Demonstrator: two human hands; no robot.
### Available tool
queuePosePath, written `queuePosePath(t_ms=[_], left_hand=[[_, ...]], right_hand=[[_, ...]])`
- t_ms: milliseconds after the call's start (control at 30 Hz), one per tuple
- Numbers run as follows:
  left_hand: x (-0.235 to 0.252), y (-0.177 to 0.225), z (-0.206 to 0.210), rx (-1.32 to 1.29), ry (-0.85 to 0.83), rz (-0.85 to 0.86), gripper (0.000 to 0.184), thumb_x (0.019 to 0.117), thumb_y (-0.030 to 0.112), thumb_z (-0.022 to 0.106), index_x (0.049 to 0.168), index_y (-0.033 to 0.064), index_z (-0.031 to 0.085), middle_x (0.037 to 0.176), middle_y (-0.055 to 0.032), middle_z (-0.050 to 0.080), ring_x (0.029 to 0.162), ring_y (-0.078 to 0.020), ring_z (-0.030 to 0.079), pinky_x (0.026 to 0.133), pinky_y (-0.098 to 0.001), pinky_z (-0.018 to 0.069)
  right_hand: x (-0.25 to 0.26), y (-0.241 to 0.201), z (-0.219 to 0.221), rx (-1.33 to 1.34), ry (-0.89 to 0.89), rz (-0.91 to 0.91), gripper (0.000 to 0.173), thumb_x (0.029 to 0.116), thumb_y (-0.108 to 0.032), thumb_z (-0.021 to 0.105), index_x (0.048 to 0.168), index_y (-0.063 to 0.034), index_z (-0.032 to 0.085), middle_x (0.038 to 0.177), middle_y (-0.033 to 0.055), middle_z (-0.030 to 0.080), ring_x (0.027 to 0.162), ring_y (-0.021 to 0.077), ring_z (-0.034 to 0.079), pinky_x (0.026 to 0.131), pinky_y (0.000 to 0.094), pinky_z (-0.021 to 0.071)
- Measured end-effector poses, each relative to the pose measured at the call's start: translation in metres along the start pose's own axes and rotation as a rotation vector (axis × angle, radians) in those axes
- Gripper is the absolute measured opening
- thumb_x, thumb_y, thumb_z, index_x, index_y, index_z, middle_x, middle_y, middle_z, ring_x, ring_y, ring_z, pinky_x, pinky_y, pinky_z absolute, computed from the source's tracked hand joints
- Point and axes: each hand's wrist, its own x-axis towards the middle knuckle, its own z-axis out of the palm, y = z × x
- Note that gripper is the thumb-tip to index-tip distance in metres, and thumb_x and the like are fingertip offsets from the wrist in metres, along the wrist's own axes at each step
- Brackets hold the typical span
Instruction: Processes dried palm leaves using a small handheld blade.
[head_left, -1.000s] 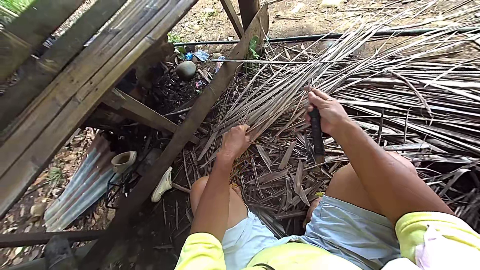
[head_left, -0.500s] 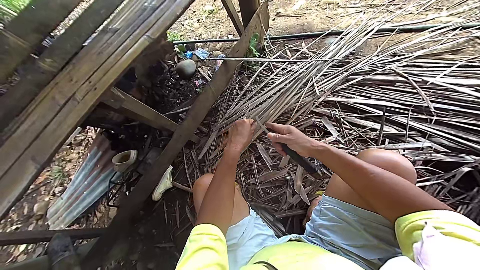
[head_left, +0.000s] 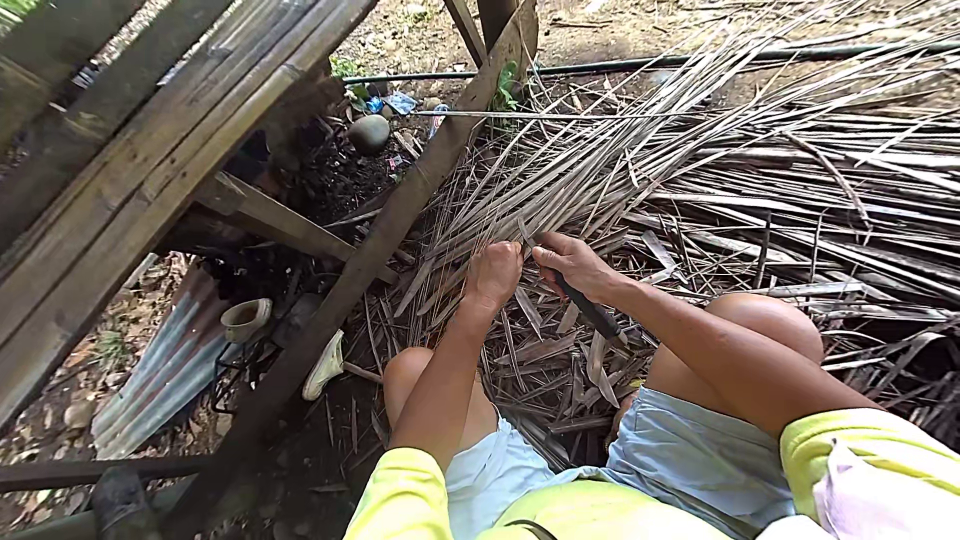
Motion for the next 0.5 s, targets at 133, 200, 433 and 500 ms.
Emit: queuePosePath(t_ms=[133, 200, 433, 500], left_hand=[[-0.002, 0.007, 0.002, 0.012, -0.001, -0.01, 0.031, 0.109, 0.017, 0.047, 0.101, -0.0054, 0.067, 0.103, -0.0243, 0.071, 0.103, -0.0408, 0.07, 0.087, -0.0584, 0.0529], [-0.001, 0.009, 0.003, 0.021, -0.009, -0.016, 0.032, 0.1096, 0.018, 0.046, 0.105, -0.0039, 0.068, 0.106, -0.0233, 0.071, 0.105, -0.0394, 0.07, 0.089, -0.0575, 0.053], [0.006, -0.002, -0.001, -0.025, 0.079, 0.007, 0.031, 0.1089, 0.017, 0.047, 0.111, -0.0018, 0.071, 0.109, -0.0224, 0.072, 0.106, -0.0394, 0.07, 0.091, -0.059, 0.0533], [0.009, -0.01, -0.005, -0.063, 0.092, 0.012, 0.031, 0.1091, 0.017, 0.047, 0.111, -0.0017, 0.071, 0.108, -0.0229, 0.072, 0.106, -0.0398, 0.07, 0.092, -0.0597, 0.0522]], right_hand=[[0.008, 0.004, -0.002, -0.286, 0.082, -0.067, 0.031, 0.11, -0.022, 0.048, 0.131, 0.0003, 0.051, 0.072, 0.0047, 0.053, 0.053, 0.0121, 0.051, 0.051, 0.029, 0.0478], [0.012, 0.005, -0.004, -0.511, 0.141, -0.095, 0.032, 0.1106, -0.027, 0.047, 0.124, 0.0015, 0.056, 0.082, 0.0128, 0.059, 0.065, 0.0234, 0.059, 0.064, 0.0427, 0.053], [0.002, -0.008, -0.008, -0.383, 0.031, -0.102, 0.04, 0.1116, -0.022, 0.043, 0.145, -0.0016, 0.046, 0.073, 0.0058, 0.052, 0.053, 0.0138, 0.051, 0.052, 0.0306, 0.0481], [-0.003, -0.01, -0.007, -0.281, -0.029, -0.068, 0.047, 0.1118, -0.021, 0.042, 0.157, -0.0087, 0.037, 0.07, 0.0035, 0.051, 0.049, 0.0115, 0.049, 0.047, 0.0275, 0.0465]])
